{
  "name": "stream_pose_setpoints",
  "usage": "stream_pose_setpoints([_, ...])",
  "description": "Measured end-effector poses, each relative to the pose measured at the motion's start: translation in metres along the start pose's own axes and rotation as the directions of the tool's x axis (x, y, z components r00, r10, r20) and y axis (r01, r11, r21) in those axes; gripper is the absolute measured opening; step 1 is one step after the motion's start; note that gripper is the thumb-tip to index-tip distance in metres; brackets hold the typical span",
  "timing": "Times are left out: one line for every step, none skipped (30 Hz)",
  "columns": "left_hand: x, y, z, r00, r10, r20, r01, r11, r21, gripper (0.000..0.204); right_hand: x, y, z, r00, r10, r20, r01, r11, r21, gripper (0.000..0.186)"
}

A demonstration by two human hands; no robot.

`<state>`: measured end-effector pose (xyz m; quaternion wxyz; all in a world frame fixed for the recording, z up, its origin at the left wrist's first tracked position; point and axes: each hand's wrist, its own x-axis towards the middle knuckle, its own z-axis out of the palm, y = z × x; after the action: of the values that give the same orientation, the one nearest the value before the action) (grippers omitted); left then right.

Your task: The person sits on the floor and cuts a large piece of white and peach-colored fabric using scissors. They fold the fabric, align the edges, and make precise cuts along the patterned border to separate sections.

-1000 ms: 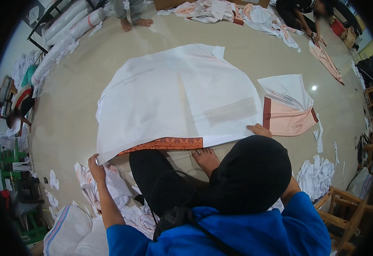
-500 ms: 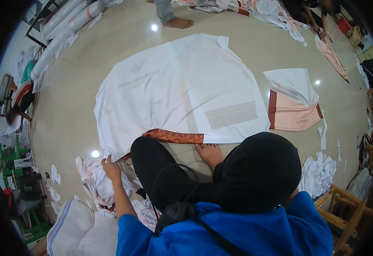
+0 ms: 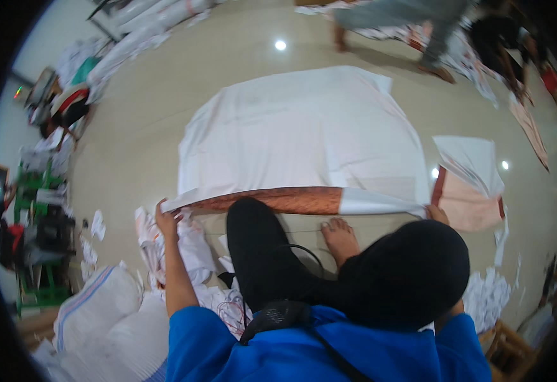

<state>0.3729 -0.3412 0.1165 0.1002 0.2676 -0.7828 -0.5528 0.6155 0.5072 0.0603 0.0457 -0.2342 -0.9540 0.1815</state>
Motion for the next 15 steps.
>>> stream_pose_setpoints([-0.001,0.001,-0.004,0.998,0.06,-0.019,-0.06,0.998,-0.026,0.05,0.002,0.001,-0.001,0.999,0.001,-0.044,-0.004,0.998,-0.07,0.025])
stream_pose_setpoints([-0.003,0.001,-0.005,0.997,0.04,-0.059,-0.04,0.999,-0.006,0.048,0.001,0.003,-0.002,0.997,0.004,-0.081,-0.015,0.992,-0.126,0.023])
stream_pose_setpoints([-0.005,0.001,-0.009,0.986,0.123,-0.111,-0.119,0.992,0.045,0.047,0.001,0.004,-0.003,0.994,-0.001,-0.11,-0.016,0.988,-0.155,0.022])
stream_pose_setpoints([-0.007,0.003,-0.014,0.983,0.149,-0.112,-0.144,0.988,0.051,0.046,0.002,0.006,-0.008,0.992,0.004,-0.129,-0.025,0.987,-0.157,0.021])
stream_pose_setpoints([-0.009,0.005,-0.017,0.979,0.172,-0.106,-0.166,0.984,0.059,0.046,0.002,0.006,-0.011,0.99,0.005,-0.142,-0.027,0.987,-0.158,0.02])
stream_pose_setpoints([-0.01,0.006,-0.021,0.977,0.188,-0.1,-0.185,0.982,0.04,0.045,0.007,0.008,-0.019,0.989,0.008,-0.146,-0.029,0.989,-0.143,0.02])
stream_pose_setpoints([-0.009,0.007,-0.024,0.975,0.208,-0.074,-0.206,0.978,0.038,0.044,0.011,0.007,-0.025,0.989,0.016,-0.148,-0.036,0.991,-0.13,0.02])
stream_pose_setpoints([-0.005,0.008,-0.025,0.973,0.227,-0.028,-0.225,0.971,0.081,0.044,0.02,0.007,-0.032,0.991,0.026,-0.131,-0.037,0.996,-0.079,0.021])
stream_pose_setpoints([0.002,0.008,-0.023,0.971,0.238,0.017,-0.238,0.966,0.103,0.045,0.031,0.006,-0.038,0.993,0.034,-0.113,-0.037,0.999,-0.022,0.022])
stream_pose_setpoints([0.012,0.009,-0.019,0.974,0.218,0.053,-0.223,0.97,0.102,0.045,0.046,0.003,-0.041,0.997,0.047,-0.061,-0.041,0.994,0.101,0.023])
stream_pose_setpoints([0.026,0.01,-0.012,0.981,0.173,0.088,-0.179,0.981,0.071,0.048,0.065,-0.001,-0.04,0.995,0.092,0.044,-0.101,0.962,0.256,0.025])
stream_pose_setpoints([0.044,0.013,-0.001,0.977,0.172,0.129,-0.19,0.971,0.143,0.046,0.09,-0.006,-0.034,0.991,0.064,0.119,-0.114,0.87,0.48,0.027])
stream_pose_setpoints([0.064,0.019,0.01,0.985,0.077,0.157,-0.099,0.985,0.138,0.045,0.117,-0.012,-0.027,0.973,0.071,0.221,-0.201,0.736,0.646,0.029])
stream_pose_setpoints([0.083,0.026,0.024,0.983,0.094,0.16,-0.119,0.981,0.155,0.043,0.152,-0.02,-0.015,0.938,0.136,0.318,-0.334,0.6,0.727,0.029])
stream_pose_setpoints([0.103,0.038,0.043,0.988,0.039,0.151,-0.056,0.992,0.111,0.041,0.188,-0.029,-0.005,0.93,0.1,0.355,-0.36,0.457,0.814,0.029])
